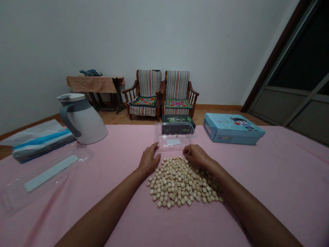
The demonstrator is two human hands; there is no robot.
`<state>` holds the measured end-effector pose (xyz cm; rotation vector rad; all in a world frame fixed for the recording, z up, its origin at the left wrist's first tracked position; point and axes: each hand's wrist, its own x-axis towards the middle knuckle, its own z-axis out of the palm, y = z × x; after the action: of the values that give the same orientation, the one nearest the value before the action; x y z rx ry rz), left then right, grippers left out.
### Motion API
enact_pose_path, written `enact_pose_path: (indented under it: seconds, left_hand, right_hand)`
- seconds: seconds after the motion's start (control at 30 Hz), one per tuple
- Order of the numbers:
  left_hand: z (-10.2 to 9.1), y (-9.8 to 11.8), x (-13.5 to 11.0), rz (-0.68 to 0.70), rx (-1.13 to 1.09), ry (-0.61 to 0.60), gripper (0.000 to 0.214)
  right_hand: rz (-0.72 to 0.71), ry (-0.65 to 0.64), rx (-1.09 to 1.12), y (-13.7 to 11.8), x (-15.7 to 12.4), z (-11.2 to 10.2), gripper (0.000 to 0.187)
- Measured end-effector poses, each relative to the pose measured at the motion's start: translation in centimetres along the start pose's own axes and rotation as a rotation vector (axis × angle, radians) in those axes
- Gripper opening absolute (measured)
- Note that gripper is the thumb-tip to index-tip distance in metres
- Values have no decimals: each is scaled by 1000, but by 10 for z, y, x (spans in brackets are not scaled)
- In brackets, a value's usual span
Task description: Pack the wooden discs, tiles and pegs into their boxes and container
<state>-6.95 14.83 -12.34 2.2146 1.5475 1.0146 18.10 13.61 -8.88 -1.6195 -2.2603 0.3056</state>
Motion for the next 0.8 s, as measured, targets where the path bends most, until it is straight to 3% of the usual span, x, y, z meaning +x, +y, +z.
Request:
enact_pose_path:
  seconds: [0.1,0.23,0.3,0.43,0.5,0.57,0.8]
  left_hand:
    - [0,1,0,-1,1,3,52]
    - [-1,2,0,0,8,-1,52]
    - [-2,3,0,1,16,-9,52]
    - [-1,2,0,2,18,-9,52]
    - [-1,1,-1,1,21,-11,52]
    - [-1,1,-1,2,25,-17,52]
    - [-2,2,-1,3,23,-24,53]
  right_hand:
    - [7,-13,-38,-2,-1,2,19]
    - [3,-1,33,-5,0,-15,15]
    - [10,117,109,-8,2,-27,13]
    - [-22,553,271,-13,5,-43,22]
    - [-77,632,323,-13,5,-42,26]
    - [-96,568,329,-12,6,-36,20]
    - [-87,77,115,-18,4,1,17]
